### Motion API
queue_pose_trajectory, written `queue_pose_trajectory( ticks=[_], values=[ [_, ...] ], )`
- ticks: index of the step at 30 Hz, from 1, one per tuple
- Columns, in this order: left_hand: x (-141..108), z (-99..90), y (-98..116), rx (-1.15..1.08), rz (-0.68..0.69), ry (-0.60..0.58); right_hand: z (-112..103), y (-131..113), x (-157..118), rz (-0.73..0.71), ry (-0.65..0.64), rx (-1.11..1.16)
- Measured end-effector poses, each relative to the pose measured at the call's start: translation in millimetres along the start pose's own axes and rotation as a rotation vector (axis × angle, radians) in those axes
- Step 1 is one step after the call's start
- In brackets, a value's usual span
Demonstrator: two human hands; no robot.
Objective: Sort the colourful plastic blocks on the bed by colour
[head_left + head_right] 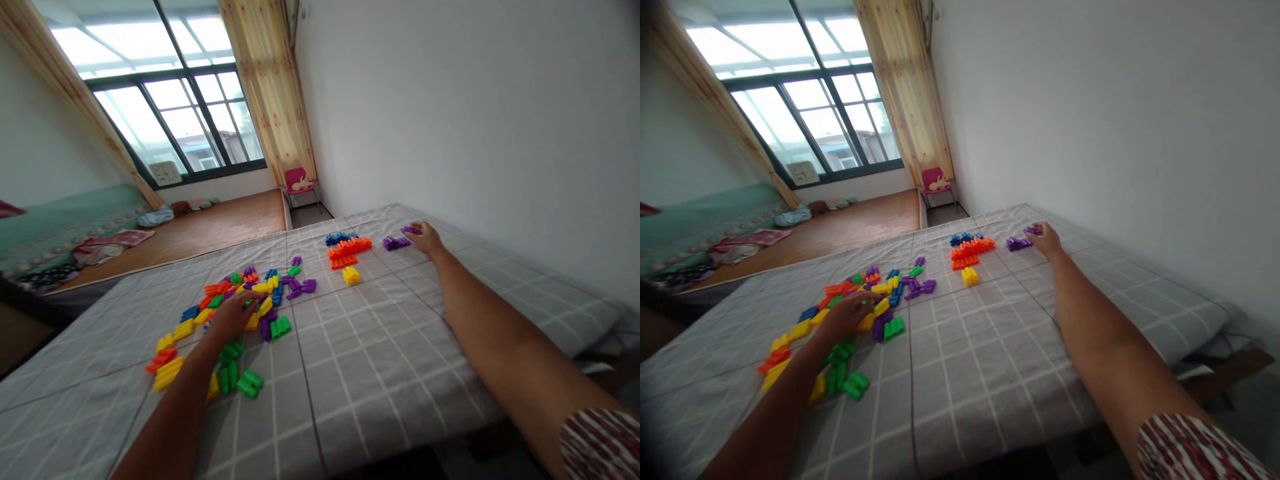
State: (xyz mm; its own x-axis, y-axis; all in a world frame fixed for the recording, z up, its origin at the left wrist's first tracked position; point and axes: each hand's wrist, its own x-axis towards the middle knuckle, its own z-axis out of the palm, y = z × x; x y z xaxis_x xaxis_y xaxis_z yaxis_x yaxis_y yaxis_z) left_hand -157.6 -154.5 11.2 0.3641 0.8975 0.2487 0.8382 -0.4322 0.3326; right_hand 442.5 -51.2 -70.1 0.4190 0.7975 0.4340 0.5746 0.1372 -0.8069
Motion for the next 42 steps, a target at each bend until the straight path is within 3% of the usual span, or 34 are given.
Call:
queue_pose_trajectory(
  ticks=[6, 13, 17, 20, 23, 34, 36, 38, 42],
  values=[
    [-7.1, 2.8, -7.0, 0.078, 0.011, -0.008, -0.7, 3.4, -1.1, 0.003, 0.025, -0.216],
    [-7.0, 6.1, -5.0, 0.121, 0.050, -0.070, 5.1, 2.6, -3.3, -0.003, 0.001, -0.141],
    [-7.2, 6.9, -3.6, 0.137, 0.062, -0.089, 3.4, -3.4, -7.7, -0.036, -0.089, -0.203],
    [-7.8, 6.4, -4.5, 0.131, 0.059, -0.086, -1.1, -10.8, -10.5, -0.025, -0.064, -0.281],
    [-8.4, 5.8, -5.2, 0.129, 0.058, -0.079, -4.6, -16.6, -11.9, 0.008, -0.022, -0.356],
    [-9.1, 7.5, -5.8, 0.035, 0.051, 0.047, -2.2, -32.8, -20.7, -0.004, -0.127, -0.478],
    [-7.8, 2.1, -3.8, -0.007, 0.001, 0.126, -3.9, -33.5, -20.1, 0.017, -0.088, -0.507],
    [-5.0, -8.7, -2.7, -0.062, -0.065, 0.212, -4.7, -35.9, -17.6, 0.017, 0.031, -0.527],
    [3.6, -40.7, -3.4, -0.078, -0.138, 0.316, 1.8, -56.0, -14.1, -0.186, 0.259, -0.532]
  ],
)
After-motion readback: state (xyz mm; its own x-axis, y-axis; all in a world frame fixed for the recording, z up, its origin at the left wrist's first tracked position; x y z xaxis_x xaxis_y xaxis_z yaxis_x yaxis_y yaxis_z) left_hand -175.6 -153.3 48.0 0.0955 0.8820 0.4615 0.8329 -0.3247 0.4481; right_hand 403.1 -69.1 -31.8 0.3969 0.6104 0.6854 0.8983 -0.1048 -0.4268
